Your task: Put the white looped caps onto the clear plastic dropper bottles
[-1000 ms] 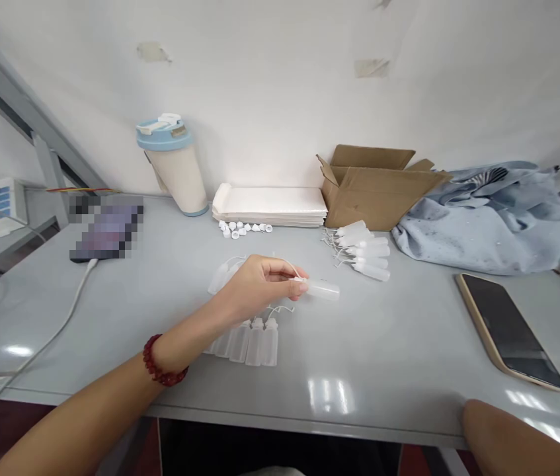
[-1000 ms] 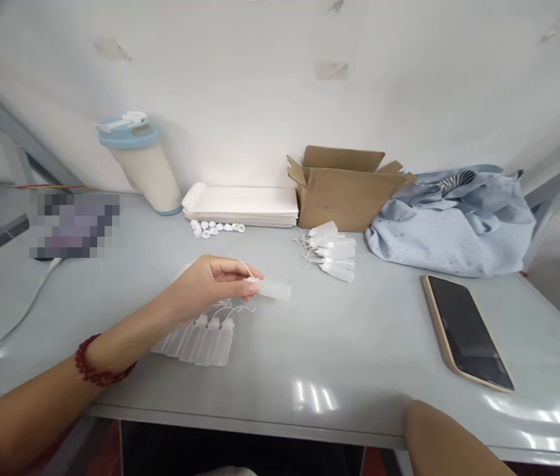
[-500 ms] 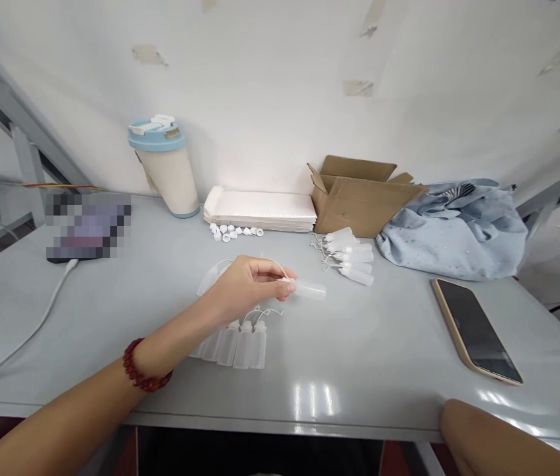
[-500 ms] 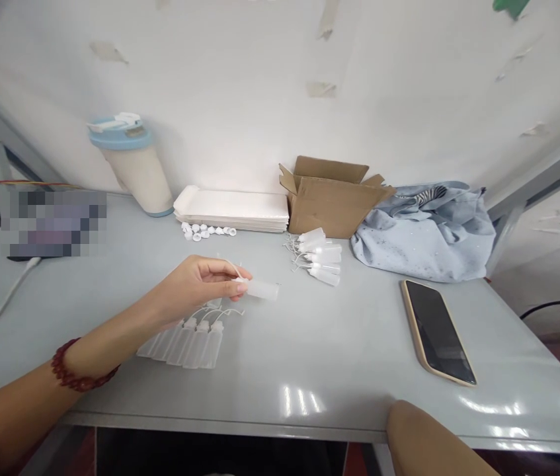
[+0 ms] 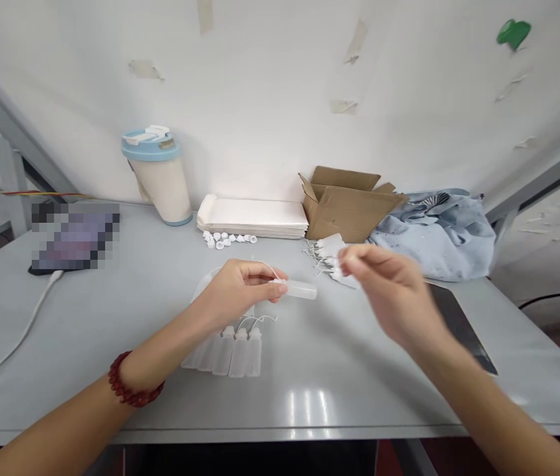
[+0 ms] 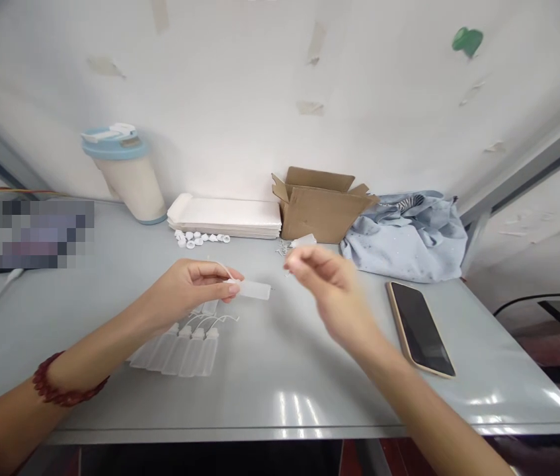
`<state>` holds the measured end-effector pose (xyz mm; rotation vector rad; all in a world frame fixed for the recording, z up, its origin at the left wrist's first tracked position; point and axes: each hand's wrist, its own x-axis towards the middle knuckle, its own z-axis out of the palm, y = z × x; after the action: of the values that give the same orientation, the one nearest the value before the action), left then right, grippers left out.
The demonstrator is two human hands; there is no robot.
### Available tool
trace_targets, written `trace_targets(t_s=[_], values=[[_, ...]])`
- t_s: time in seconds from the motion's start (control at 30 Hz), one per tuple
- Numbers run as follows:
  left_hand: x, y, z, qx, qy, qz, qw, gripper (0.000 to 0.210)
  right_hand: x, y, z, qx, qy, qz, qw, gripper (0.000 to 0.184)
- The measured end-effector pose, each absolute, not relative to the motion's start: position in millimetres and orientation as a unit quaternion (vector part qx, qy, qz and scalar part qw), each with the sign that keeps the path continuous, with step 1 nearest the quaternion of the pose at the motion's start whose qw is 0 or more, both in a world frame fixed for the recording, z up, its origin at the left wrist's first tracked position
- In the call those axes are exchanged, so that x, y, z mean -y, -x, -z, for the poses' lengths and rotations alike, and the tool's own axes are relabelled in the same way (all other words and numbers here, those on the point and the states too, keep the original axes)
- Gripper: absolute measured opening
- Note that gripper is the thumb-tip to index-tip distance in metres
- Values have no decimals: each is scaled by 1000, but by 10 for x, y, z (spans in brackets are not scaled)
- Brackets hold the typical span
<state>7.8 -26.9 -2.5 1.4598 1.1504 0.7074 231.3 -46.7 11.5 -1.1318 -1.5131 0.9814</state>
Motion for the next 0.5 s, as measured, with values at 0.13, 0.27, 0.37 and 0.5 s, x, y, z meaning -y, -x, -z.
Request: trace_targets(t_s=[0.13,0.27,0.37,0.5], values=[[252,-85,25,-483,-610,-296,554,19,433,-2234,56,597,450,-466,474,15],[258,-93,9,-491,-614,-281,551,18,434,-2182,177,584,435,-504,464,16],[266,-92,14,-491,-611,-272,558,20,464,-2186,199,579,429,-524,455,17],[266,-86,34,-493,-607,-263,565,24,493,-2196,193,561,424,-550,451,17]])
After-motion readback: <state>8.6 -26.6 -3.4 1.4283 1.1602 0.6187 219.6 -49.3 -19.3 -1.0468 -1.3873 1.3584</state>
